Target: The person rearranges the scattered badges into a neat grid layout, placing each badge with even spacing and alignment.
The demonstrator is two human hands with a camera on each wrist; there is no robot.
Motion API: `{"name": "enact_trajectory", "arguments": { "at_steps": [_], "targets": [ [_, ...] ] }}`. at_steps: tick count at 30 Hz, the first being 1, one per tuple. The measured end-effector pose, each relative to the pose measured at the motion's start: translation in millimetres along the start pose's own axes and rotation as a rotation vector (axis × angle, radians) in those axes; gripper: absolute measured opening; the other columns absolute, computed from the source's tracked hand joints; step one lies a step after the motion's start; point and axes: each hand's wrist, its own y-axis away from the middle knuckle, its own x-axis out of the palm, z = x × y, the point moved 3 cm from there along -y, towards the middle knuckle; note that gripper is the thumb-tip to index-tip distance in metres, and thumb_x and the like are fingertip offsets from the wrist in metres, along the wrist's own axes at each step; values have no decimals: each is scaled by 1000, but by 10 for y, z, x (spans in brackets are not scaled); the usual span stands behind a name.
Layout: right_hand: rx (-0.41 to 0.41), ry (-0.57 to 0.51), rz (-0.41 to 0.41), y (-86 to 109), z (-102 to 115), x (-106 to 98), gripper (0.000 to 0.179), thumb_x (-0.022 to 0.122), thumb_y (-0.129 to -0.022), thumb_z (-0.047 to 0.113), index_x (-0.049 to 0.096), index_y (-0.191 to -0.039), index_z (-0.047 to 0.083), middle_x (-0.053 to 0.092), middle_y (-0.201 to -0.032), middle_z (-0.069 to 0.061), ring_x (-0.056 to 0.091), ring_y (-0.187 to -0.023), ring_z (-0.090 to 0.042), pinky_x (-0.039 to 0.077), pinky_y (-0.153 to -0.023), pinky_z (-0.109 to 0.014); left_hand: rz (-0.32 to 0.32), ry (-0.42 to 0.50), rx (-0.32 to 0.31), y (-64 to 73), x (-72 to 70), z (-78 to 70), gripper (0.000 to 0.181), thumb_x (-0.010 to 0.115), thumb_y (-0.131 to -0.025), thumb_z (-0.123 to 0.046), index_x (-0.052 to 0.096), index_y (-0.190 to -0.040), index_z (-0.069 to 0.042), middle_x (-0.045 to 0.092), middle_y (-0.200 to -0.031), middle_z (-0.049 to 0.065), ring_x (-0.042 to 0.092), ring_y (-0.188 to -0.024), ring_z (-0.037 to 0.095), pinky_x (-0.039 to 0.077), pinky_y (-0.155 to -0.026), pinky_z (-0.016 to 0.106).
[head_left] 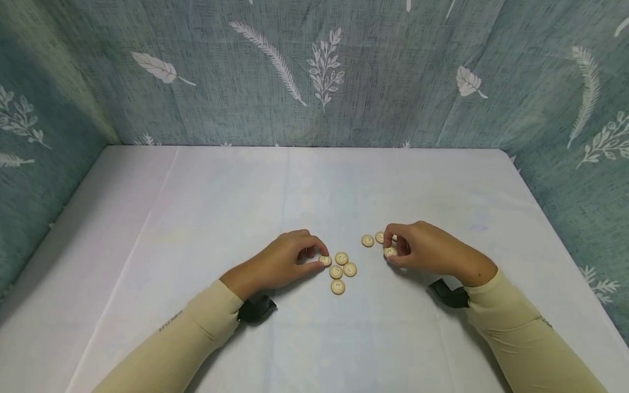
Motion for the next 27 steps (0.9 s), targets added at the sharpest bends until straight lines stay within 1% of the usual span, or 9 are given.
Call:
{"name": "enact_trajectory", "arguments": {
  "at_steps": [5, 11, 16, 19, 24, 27],
  "targets": [
    [26, -1, 32, 11, -32, 2, 17, 75, -87, 12, 61, -96, 17, 54, -66, 8, 49, -60, -6, 42, -57, -23, 9, 5, -14, 3, 13, 7, 17, 75, -92, -26, 70, -107, -24, 56, -88, -7, 48, -78, 8, 43, -69, 22],
    [39, 0, 41, 16, -61, -23, 16, 74, -87, 10, 62, -97, 14, 53, -66, 7, 48, -59, -6, 42, -57, -23, 7, -6, -14, 5, -7, -8, 17, 74, -92, -26, 70, -108, -23, 56, -87, -6, 48, -77, 8, 44, -69, 23],
    [55, 4, 68, 15, -88, -16, 16, 74, -87, 11, 62, -98, 14, 54, -67, 6, 49, -61, -7, 42, -58, -23, 14, 7, -30, 12, -3, -7, 17, 74, -92, -26, 70, -108, -23, 56, -88, -6, 48, -78, 9, 43, -69, 23],
    [65, 5, 79, 24, -108, -15, 16, 73, -87, 11, 62, -98, 15, 54, -68, 6, 49, -61, -7, 42, -58, -24, 13, 5, -26, 15, 1, -5, 17, 74, -92, -26, 70, -108, -24, 56, -88, -7, 48, -78, 9, 43, -69, 23],
    [59, -2, 76, 33, -126, -38, 16, 72, -88, 10, 61, -98, 16, 54, -67, 6, 48, -60, -7, 41, -57, -24, -5, -3, -12, 6, -9, -3, 17, 75, -91, -26, 70, -107, -24, 56, -88, -7, 48, -77, 9, 43, -69, 23],
    [55, -9, 85, 40, -132, -47, 15, 71, -88, 9, 61, -98, 16, 54, -67, 6, 48, -60, -7, 41, -57, -23, 3, 1, -16, 7, -3, -2, 16, 75, -92, -27, 70, -107, -24, 56, -88, -7, 48, -78, 8, 43, -69, 22]
  ]
}}
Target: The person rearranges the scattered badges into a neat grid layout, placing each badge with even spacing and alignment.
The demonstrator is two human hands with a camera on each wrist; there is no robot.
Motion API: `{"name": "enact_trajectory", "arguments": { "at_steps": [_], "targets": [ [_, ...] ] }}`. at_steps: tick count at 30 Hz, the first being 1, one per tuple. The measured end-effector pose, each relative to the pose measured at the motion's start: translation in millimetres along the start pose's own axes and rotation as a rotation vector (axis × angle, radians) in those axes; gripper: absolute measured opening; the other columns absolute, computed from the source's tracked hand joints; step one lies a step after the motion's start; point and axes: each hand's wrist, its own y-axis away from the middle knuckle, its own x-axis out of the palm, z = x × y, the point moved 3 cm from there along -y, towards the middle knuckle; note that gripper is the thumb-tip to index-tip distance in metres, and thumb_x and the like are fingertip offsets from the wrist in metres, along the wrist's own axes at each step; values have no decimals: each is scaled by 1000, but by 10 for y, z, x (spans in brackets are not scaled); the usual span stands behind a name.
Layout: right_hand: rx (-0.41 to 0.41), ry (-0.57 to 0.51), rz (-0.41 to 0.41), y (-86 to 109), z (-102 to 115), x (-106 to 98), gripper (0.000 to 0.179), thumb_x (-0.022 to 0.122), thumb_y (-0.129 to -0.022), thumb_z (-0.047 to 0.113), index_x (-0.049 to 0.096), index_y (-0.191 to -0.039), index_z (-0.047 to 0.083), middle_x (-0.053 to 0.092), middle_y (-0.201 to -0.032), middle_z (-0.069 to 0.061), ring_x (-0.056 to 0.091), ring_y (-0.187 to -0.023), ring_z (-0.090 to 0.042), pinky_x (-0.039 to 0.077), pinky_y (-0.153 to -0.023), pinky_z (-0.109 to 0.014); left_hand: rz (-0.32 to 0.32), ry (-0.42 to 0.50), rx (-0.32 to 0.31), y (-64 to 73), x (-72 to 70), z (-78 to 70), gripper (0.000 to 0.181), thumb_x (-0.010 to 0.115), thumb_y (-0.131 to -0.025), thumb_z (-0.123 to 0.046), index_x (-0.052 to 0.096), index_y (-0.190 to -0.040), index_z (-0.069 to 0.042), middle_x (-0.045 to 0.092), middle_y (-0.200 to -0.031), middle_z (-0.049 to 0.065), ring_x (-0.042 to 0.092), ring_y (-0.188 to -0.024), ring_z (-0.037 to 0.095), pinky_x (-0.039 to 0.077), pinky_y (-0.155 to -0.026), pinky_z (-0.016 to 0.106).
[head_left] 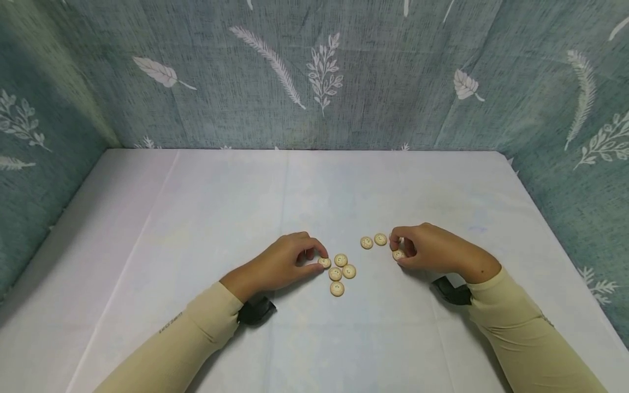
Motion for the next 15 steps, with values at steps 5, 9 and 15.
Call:
{"name": "enact_trajectory", "arguments": {
  "at_steps": [5, 9, 15],
  "targets": [
    [1, 1, 0, 0, -10, -28, 16, 70, -87, 7, 62, -98, 15, 53, -67, 6, 48, -60, -7, 41, -57, -23, -3, -3, 1, 3, -10, -5, 16, 74, -92, -27, 70, -107, -23, 56, -87, -7, 48, -77, 8, 43, -69, 22],
    [0, 2, -12, -6, -17, -53, 17, 70, -86, 5, 61, -98, 14, 53, -66, 5, 48, -60, -8, 41, -57, -23, -16, -2, 6, -6, -25, -9, 17, 75, -91, -26, 70, -107, -23, 56, -87, -7, 48, -77, 9, 43, -70, 23],
    [5, 7, 1, -1, -36, -60, 16, 69, -87, 6, 62, -98, 14, 54, -68, 6, 48, -61, -7, 41, -58, -24, 2, -4, 0, -11, -21, -13, 17, 74, -92, -26, 70, -108, -23, 56, -88, -6, 48, -78, 9, 43, -70, 22]
  ]
}}
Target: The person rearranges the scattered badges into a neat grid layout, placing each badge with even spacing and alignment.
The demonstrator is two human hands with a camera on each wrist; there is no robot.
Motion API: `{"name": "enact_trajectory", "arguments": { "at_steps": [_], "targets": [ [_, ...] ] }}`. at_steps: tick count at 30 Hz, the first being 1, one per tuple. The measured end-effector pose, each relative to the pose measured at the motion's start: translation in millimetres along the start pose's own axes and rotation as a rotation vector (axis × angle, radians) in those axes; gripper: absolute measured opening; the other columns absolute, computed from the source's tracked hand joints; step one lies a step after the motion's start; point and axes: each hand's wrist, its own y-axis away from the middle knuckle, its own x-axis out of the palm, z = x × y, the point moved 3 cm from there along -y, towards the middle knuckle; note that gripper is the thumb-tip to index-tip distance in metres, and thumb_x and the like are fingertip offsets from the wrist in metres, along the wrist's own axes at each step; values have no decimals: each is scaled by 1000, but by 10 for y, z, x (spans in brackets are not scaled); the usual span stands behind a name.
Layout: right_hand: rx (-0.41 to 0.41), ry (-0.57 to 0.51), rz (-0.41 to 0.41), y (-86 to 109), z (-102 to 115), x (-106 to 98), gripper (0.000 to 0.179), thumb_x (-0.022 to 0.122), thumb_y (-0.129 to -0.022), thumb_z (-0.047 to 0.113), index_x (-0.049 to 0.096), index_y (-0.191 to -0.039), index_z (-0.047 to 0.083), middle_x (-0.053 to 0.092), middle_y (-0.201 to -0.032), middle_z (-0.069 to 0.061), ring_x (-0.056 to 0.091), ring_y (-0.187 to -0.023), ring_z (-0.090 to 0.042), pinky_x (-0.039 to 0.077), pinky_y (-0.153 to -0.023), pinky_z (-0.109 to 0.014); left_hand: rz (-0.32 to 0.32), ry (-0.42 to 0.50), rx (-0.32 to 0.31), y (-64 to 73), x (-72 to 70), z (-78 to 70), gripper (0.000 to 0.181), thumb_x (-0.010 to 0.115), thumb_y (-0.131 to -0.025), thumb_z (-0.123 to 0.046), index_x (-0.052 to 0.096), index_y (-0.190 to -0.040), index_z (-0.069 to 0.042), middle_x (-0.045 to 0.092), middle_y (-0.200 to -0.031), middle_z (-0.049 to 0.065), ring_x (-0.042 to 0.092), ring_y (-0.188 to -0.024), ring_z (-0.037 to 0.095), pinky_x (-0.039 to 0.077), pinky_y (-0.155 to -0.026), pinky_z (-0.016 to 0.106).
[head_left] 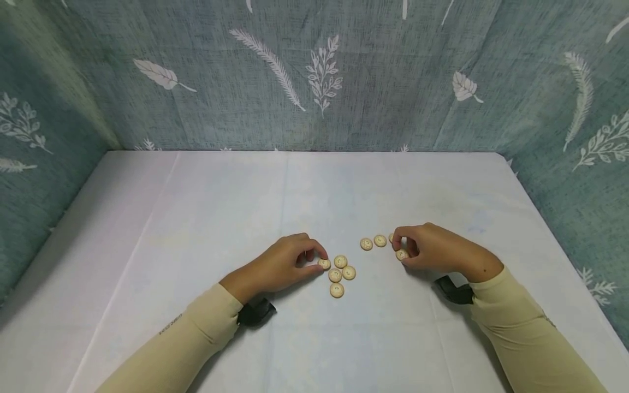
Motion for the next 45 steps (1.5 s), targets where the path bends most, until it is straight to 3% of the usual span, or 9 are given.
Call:
{"name": "enact_trajectory", "arguments": {
  "at_steps": [22, 26, 41, 45],
  "targets": [
    [-3, -18, 5, 4, 5, 46, 18, 70, -86, 4, 61, -99, 13, 53, -67, 5, 48, -61, -7, 41, -57, -23, 10, 3, -9, 14, 38, 22, 18, 75, -92, -26, 70, -108, -22, 55, -87, -6, 47, -77, 9, 42, -70, 22],
    [-3, -4, -24, -3, 22, 38, 16, 70, -86, 7, 62, -98, 14, 54, -67, 6, 48, -60, -7, 41, -57, -23, 3, 0, 3, 6, 30, 15, 18, 75, -92, -26, 70, -108, -22, 55, -87, -6, 47, -77, 8, 43, -69, 23],
    [-103, 29, -132, -51, 257, 110, 9, 70, -92, 14, 65, -97, 18, 51, -65, 10, 44, -58, -3, 40, -57, -23, -8, -16, 8, -12, 9, 5, 17, 75, -91, -27, 70, -107, -23, 56, -87, -7, 48, -77, 8, 42, -69, 23],
    [-132, 47, -130, -64, 338, 163, 8, 70, -91, 15, 64, -96, 19, 51, -66, 12, 45, -59, -2, 41, -58, -22, 3, -11, -3, -9, 12, 14, 17, 75, -91, -27, 70, -108, -23, 55, -87, -7, 47, -77, 8, 42, -69, 23]
  ]
}}
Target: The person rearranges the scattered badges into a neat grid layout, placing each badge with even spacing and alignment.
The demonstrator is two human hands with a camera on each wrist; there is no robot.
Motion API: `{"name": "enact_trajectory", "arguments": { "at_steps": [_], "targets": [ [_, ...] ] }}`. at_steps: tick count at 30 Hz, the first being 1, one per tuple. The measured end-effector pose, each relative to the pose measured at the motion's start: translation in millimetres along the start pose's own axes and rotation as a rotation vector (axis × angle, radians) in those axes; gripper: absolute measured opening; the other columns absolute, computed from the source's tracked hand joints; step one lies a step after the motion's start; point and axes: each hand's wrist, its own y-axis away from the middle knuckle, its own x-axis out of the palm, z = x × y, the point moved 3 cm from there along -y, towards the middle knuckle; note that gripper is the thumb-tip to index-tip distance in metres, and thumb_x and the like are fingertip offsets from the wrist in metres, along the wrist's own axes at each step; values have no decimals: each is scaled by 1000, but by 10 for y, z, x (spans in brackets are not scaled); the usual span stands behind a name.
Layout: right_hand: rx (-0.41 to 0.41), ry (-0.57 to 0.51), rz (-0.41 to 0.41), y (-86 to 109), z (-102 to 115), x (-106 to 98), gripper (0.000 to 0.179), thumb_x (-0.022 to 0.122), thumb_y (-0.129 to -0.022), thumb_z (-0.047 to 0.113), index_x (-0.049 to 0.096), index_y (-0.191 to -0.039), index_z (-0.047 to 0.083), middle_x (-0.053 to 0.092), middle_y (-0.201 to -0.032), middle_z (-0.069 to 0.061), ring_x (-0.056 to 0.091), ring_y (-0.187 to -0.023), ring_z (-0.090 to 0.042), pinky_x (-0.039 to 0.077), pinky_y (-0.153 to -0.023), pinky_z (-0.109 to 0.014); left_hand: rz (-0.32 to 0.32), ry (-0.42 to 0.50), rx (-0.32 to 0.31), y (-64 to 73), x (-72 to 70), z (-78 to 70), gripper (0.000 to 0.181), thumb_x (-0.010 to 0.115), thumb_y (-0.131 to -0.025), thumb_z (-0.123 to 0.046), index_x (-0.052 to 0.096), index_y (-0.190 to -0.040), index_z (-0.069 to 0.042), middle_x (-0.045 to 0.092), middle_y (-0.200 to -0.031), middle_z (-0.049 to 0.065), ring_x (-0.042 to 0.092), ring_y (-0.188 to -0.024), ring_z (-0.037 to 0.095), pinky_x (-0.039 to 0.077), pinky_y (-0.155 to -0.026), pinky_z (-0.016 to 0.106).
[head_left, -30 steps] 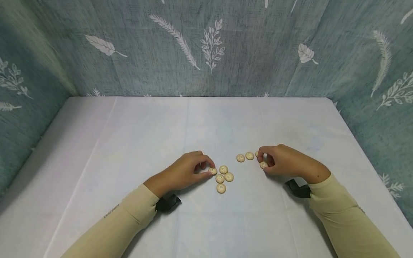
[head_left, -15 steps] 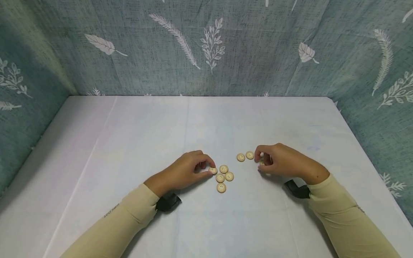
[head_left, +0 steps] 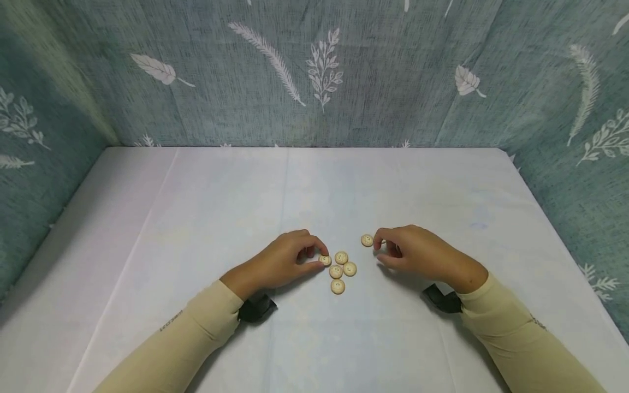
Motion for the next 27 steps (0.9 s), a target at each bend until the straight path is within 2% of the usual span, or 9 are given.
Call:
{"name": "enact_trajectory", "arguments": {
  "at_steps": [9, 19, 27],
  "targets": [
    [-62, 97, -3, -36, 110, 139, 10, 72, -90, 17, 64, -94, 21, 47, -64, 16, 43, -63, 0, 40, -66, -23, -12, -6, 10, -7, 3, 4, 17, 75, -91, -27, 70, -107, -24, 55, -87, -7, 47, -76, 8, 42, -68, 23],
    [-65, 73, 41, -43, 117, 223, 9, 69, -93, 17, 65, -100, 21, 51, -67, 14, 44, -60, 1, 41, -61, -21, -10, 1, 7, 6, -2, -14, 17, 74, -92, -27, 70, -109, -23, 57, -88, -7, 49, -77, 8, 44, -70, 23],
    [-65, 81, 25, -56, 114, 254, 9, 70, -92, 18, 65, -100, 20, 50, -66, 14, 43, -59, 1, 40, -59, -20, -8, 1, -6, 0, 1, -7, 17, 73, -93, -28, 70, -108, -24, 57, -88, -7, 49, -78, 8, 44, -69, 23]
  ]
}}
